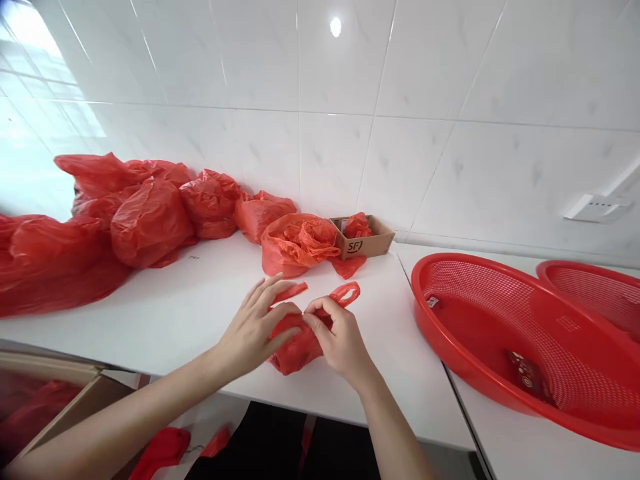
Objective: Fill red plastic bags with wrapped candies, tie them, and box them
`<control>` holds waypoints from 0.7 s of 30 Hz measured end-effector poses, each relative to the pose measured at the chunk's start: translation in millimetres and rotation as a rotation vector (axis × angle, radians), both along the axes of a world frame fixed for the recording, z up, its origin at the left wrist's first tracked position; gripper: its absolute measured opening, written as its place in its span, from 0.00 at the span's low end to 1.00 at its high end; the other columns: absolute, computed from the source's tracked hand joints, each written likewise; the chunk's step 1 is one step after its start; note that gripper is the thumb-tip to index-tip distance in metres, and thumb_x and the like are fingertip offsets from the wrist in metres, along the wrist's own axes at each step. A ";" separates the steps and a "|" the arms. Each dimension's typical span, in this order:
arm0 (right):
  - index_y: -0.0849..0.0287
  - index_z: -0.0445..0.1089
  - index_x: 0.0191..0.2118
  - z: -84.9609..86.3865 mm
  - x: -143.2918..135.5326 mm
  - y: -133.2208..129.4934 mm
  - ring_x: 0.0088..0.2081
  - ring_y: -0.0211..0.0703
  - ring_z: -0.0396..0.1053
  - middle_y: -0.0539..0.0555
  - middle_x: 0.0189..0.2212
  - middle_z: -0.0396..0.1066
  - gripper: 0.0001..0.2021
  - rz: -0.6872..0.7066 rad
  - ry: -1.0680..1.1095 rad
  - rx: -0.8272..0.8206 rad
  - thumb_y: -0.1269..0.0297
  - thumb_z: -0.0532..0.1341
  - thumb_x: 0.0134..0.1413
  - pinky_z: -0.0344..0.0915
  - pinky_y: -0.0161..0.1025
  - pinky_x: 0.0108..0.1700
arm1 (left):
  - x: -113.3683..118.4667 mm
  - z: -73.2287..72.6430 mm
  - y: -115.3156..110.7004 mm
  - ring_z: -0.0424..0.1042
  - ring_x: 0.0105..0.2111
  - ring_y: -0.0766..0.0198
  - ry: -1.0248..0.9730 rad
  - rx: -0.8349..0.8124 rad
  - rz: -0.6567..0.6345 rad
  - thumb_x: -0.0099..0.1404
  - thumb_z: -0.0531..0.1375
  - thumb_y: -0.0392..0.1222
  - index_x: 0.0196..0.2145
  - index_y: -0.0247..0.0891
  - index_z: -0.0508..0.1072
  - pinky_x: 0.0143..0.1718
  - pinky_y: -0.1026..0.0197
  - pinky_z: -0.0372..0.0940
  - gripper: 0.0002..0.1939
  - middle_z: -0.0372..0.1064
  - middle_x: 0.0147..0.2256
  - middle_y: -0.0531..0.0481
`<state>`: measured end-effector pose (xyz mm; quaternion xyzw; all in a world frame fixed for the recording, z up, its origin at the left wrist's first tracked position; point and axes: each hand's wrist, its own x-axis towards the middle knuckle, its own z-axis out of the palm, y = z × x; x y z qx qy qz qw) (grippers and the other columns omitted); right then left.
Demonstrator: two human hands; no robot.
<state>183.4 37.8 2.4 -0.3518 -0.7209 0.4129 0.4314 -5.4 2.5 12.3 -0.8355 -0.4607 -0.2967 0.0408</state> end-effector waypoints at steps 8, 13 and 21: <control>0.54 0.71 0.41 -14.5 2.8 4.2 0.39 0.41 0.69 0.51 0.38 0.73 0.10 -0.056 -0.010 0.010 0.56 0.57 0.62 0.65 0.37 0.44 | -13.7 -16.0 19.2 0.65 0.51 0.51 0.126 -0.255 0.083 0.65 0.59 0.45 0.46 0.41 0.71 0.51 0.51 0.63 0.12 0.66 0.49 0.41; 0.54 0.72 0.41 -34.7 20.1 14.2 0.43 0.44 0.69 0.52 0.40 0.73 0.11 -0.177 -0.037 0.022 0.55 0.57 0.61 0.64 0.40 0.48 | -35.2 -20.5 40.9 0.72 0.34 0.57 0.168 -0.380 0.207 0.69 0.53 0.46 0.28 0.40 0.72 0.35 0.58 0.66 0.14 0.71 0.31 0.48; 0.54 0.72 0.41 -66.7 21.9 21.5 0.44 0.45 0.69 0.53 0.41 0.73 0.11 -0.246 0.043 -0.043 0.54 0.58 0.60 0.64 0.42 0.49 | -20.1 10.0 40.8 0.61 0.56 0.44 0.059 -0.032 0.364 0.68 0.54 0.50 0.47 0.39 0.70 0.54 0.43 0.58 0.16 0.58 0.59 0.37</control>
